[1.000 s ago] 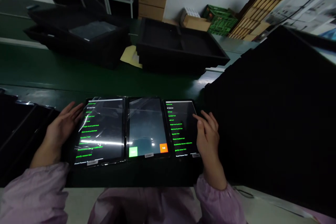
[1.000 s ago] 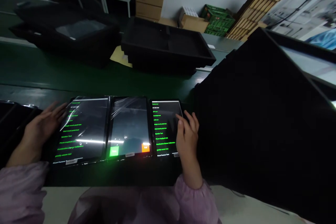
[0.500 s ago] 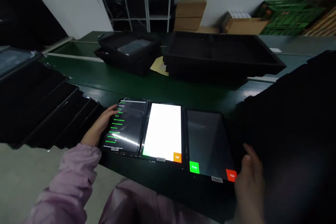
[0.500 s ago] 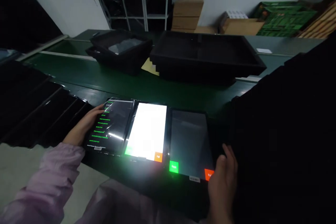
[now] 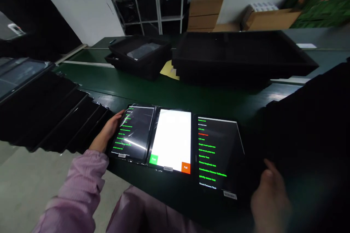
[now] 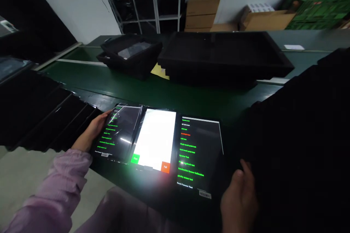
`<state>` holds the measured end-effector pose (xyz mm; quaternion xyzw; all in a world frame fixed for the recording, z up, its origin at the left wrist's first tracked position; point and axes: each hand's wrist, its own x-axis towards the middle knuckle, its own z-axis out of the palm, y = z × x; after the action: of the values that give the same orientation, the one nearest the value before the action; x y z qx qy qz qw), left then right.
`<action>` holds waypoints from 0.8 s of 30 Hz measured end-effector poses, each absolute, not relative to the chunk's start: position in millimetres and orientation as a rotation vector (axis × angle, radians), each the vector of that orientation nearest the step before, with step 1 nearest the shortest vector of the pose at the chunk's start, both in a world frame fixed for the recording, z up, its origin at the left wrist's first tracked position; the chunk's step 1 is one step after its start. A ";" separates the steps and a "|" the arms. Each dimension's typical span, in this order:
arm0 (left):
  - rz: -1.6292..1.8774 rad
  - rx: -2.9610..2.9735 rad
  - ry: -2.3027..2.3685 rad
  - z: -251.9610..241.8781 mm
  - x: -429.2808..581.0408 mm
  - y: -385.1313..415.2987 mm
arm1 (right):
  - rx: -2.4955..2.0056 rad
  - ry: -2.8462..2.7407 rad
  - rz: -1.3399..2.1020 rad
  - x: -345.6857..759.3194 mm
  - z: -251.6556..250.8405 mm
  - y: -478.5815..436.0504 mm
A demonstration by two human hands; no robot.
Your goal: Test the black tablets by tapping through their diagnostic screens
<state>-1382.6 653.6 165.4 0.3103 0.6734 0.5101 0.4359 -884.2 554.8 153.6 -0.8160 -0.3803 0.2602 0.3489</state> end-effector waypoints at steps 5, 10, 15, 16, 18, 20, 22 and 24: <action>1.288 0.830 1.717 156.7 -1395.7 648.9 | -2.185 -0.850 0.671 -885.3 161.1 556.0; 1.293 0.903 1.729 153.2 -1405.5 648.7 | -2.109 -0.965 0.578 -871.9 154.0 546.9; 1.286 0.926 1.723 148.4 -1407.4 645.9 | -2.132 -0.984 0.596 -845.4 145.9 523.3; 1.291 0.923 1.717 147.7 -1407.0 645.1 | -2.142 -0.962 0.635 -841.4 147.5 520.2; 1.304 0.911 1.694 147.3 -1405.4 644.6 | -2.137 -0.943 0.681 -837.1 154.0 518.6; 1.323 0.889 1.665 147.9 -1403.0 646.2 | -2.077 -1.039 0.614 -839.0 163.1 524.2; 1.342 0.870 1.642 148.6 -1399.7 650.0 | -1.972 -1.248 0.469 -847.6 172.0 536.6; 1.367 0.866 1.628 149.3 -1395.4 655.2 | -1.850 -1.500 0.371 -861.3 177.8 554.0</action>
<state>-1395.4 655.2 149.3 0.3442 0.6468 0.5429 0.4105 -861.3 554.0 177.8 -0.7169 -0.5810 0.1436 0.3575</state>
